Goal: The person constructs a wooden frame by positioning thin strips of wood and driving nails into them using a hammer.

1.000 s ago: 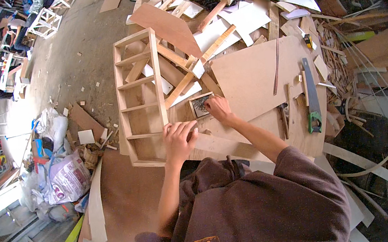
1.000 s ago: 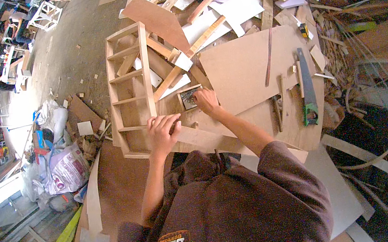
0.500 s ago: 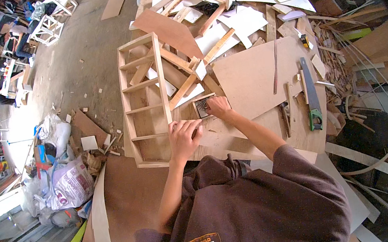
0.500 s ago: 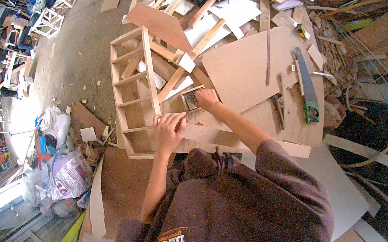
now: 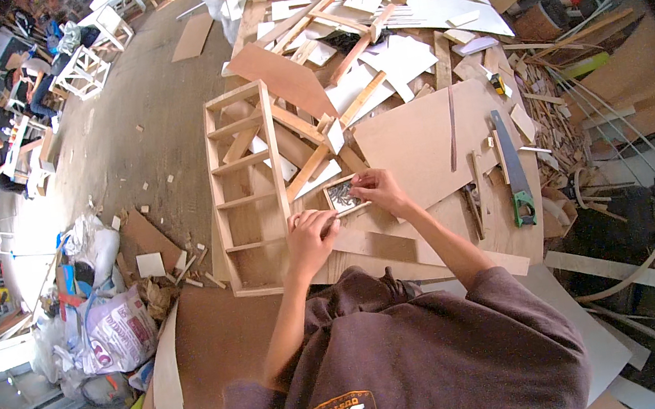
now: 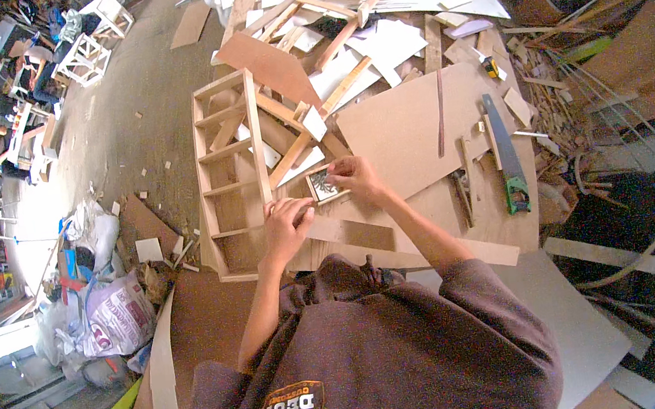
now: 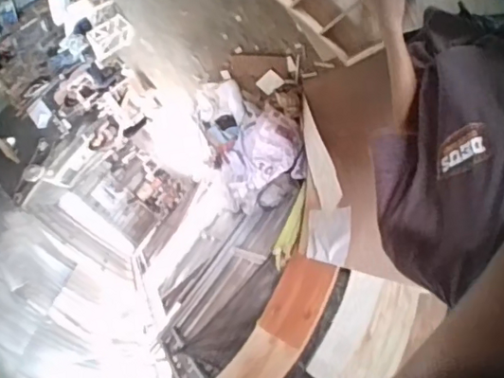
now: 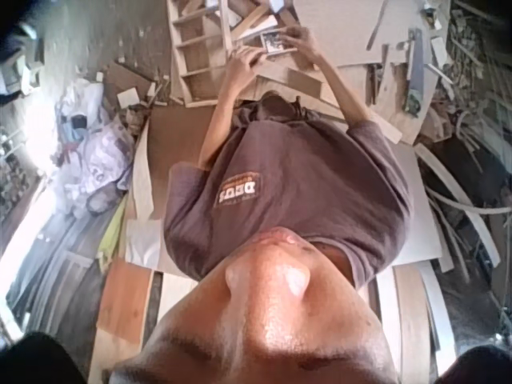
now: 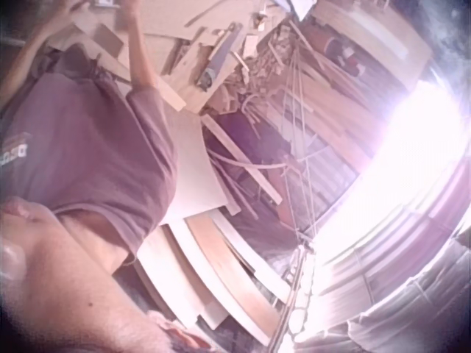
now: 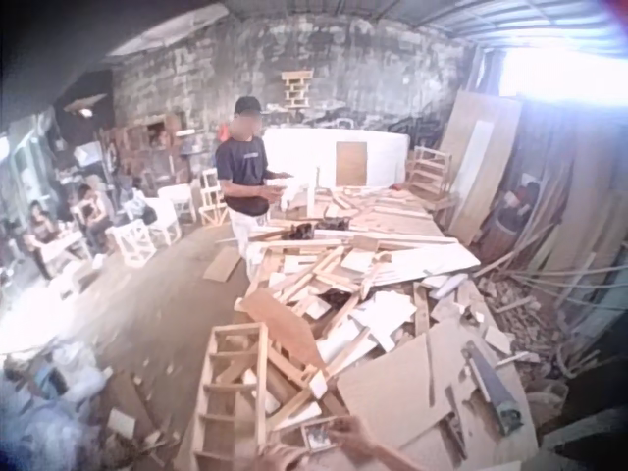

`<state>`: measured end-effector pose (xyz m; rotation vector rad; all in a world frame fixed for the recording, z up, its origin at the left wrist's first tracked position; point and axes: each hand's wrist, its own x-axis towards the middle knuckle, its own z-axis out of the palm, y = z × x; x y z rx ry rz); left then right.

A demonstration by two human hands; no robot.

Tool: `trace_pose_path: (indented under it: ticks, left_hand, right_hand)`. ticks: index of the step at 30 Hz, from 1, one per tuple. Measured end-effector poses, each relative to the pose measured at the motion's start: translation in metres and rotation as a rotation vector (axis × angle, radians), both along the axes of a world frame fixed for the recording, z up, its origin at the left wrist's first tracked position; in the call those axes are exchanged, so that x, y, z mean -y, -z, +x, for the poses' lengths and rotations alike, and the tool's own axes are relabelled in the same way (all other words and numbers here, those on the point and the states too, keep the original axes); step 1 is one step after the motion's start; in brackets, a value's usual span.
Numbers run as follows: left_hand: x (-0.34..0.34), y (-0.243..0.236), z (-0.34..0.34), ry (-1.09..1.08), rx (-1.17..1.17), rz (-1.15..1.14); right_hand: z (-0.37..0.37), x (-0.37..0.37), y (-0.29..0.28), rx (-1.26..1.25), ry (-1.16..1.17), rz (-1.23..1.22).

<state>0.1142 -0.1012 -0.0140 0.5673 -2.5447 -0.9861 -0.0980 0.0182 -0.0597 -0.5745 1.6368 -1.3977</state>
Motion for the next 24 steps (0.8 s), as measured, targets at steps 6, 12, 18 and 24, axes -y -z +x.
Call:
trace_pose_path:
  ticks: [6, 12, 18, 24]
  left_hand:
    - [0.016, -0.009, -0.012, 0.005, -0.076, 0.111]
    - [0.013, -0.013, -0.020, 0.034, -0.141, 0.143]
    - [-0.010, -0.047, -0.023, 0.066, -0.302, 0.083]
    - [-0.049, -0.074, -0.044, 0.265, -0.299, -0.090]
  right_hand:
    - [0.007, -0.022, -0.024, -0.098, 0.167, -0.107]
    - [-0.002, -0.026, -0.015, -0.082, 0.318, -0.116]
    - [0.041, -0.050, -0.097, 0.059, 0.234, -0.203]
    - [0.064, -0.089, -0.110, -0.013, 0.384, -0.275]
